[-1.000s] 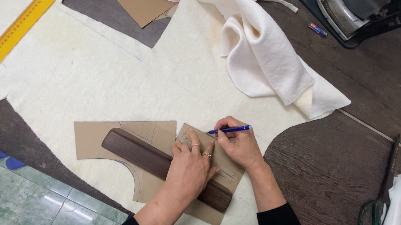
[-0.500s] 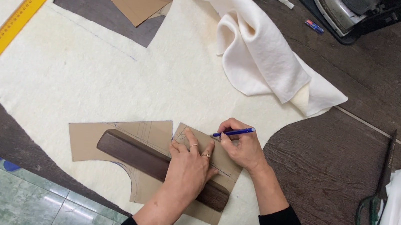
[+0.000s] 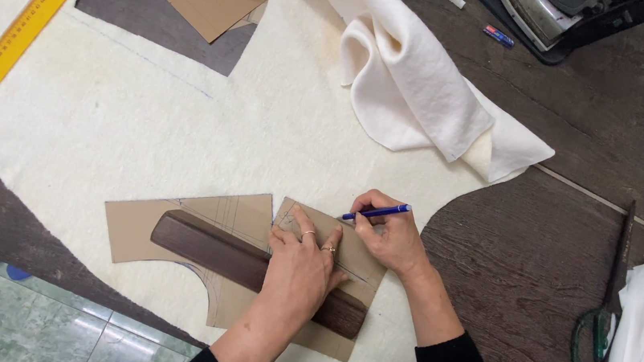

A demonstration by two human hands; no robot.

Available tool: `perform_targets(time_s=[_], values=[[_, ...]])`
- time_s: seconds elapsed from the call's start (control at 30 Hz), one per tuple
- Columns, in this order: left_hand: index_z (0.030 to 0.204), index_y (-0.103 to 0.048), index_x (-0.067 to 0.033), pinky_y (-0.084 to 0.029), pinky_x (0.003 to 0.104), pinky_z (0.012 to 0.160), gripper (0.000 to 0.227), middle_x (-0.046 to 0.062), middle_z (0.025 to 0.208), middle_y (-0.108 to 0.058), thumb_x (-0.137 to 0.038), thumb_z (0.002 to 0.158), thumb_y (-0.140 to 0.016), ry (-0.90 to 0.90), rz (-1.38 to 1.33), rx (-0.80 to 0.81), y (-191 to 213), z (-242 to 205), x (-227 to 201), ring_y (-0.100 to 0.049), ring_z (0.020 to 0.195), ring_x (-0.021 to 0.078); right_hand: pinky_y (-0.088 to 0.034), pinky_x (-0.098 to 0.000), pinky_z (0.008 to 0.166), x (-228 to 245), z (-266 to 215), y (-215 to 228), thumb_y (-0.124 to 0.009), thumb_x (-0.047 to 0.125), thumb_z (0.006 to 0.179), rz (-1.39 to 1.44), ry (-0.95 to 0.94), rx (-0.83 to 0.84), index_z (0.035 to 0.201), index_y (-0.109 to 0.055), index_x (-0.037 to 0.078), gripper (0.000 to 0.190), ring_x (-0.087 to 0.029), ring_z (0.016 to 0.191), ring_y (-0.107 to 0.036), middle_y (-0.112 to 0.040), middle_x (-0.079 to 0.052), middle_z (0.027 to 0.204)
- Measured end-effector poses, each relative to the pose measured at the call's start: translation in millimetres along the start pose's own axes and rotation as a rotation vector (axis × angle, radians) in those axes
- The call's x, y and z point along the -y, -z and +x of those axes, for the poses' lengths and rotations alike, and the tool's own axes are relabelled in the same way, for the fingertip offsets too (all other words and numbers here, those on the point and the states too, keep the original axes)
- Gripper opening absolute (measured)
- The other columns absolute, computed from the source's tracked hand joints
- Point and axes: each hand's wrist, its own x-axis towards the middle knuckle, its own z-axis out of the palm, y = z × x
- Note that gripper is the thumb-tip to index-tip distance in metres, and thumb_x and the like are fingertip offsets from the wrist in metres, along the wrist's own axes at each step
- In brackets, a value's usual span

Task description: The person places a cardboard pattern onto a large piece of white fabric and uses a blue pen to trace the pattern's outline. They adjust the pattern and use a ruler to draw straight lines along the edges.

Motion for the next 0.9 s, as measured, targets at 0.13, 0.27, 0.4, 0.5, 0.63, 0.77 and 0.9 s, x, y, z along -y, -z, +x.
perform_targets(time_s=[0.13,0.27,0.4,0.5,0.63,0.77,0.9], values=[[0.141,-0.04,-0.0386,-0.046,0.058,0.087,0.074,0.04,0.14,-0.034,-0.079,0.079,-0.046,-0.001,0.005,-0.029,2,-1,0,-0.061,0.096,0.0532,-0.05,-0.021,0.057,0,6,-8,-0.055,0.006,0.083,-0.033,0.046,-0.006,0.087,-0.062,0.006,0.007,-0.012,0.066,-0.06,-0.065,-0.003,0.079],[0.143,-0.037,-0.0389,-0.049,0.057,0.084,0.074,0.042,0.139,-0.033,-0.08,0.082,-0.04,-0.02,0.013,-0.003,5,-2,2,-0.061,0.098,0.0561,-0.047,-0.0203,0.055,5,11,-11,-0.054,0.006,0.083,0.003,0.035,0.027,0.085,-0.061,0.006,0.007,-0.01,0.064,-0.057,-0.063,-0.002,0.078],[0.144,-0.036,-0.0379,-0.048,0.057,0.085,0.076,0.042,0.139,-0.034,-0.081,0.081,-0.04,-0.013,0.025,-0.01,3,-1,0,-0.063,0.095,0.0493,-0.044,-0.0209,0.053,5,10,-8,-0.055,0.006,0.083,-0.014,0.031,0.038,0.084,-0.061,0.007,0.006,-0.01,0.06,-0.053,-0.063,-0.001,0.075],[0.142,-0.038,-0.0399,-0.047,0.057,0.086,0.072,0.042,0.139,-0.033,-0.079,0.081,-0.041,-0.017,0.015,-0.011,5,-2,1,-0.063,0.094,0.0498,-0.041,-0.0229,0.054,-1,4,-2,-0.056,0.009,0.082,-0.052,0.008,0.029,0.084,-0.06,0.01,0.005,-0.01,0.059,-0.05,-0.062,0.001,0.074],[0.14,-0.041,-0.0397,-0.048,0.056,0.084,0.073,0.042,0.14,-0.033,-0.081,0.08,-0.042,-0.01,0.0,-0.01,3,0,0,-0.062,0.095,0.0521,-0.046,-0.0218,0.056,-6,-4,4,-0.055,0.008,0.081,-0.044,-0.034,0.012,0.084,-0.061,0.008,0.006,-0.01,0.062,-0.054,-0.063,0.0,0.075],[0.14,-0.041,-0.0439,-0.048,0.056,0.084,0.072,0.042,0.14,-0.033,-0.082,0.078,-0.043,0.0,0.006,-0.008,5,0,-1,-0.06,0.098,0.0568,-0.048,-0.0207,0.056,-5,-3,3,-0.055,0.007,0.082,-0.028,-0.027,0.0,0.084,-0.06,0.008,0.005,-0.009,0.064,-0.057,-0.062,-0.001,0.076],[0.138,-0.04,-0.0484,-0.049,0.053,0.077,0.071,0.043,0.139,-0.034,-0.084,0.076,-0.043,-0.003,0.021,-0.011,9,-1,0,-0.061,0.095,0.0568,-0.049,-0.0209,0.057,-1,-2,3,-0.054,0.004,0.082,-0.013,0.031,0.009,0.084,-0.06,0.006,0.006,-0.011,0.067,-0.058,-0.063,-0.002,0.078]])
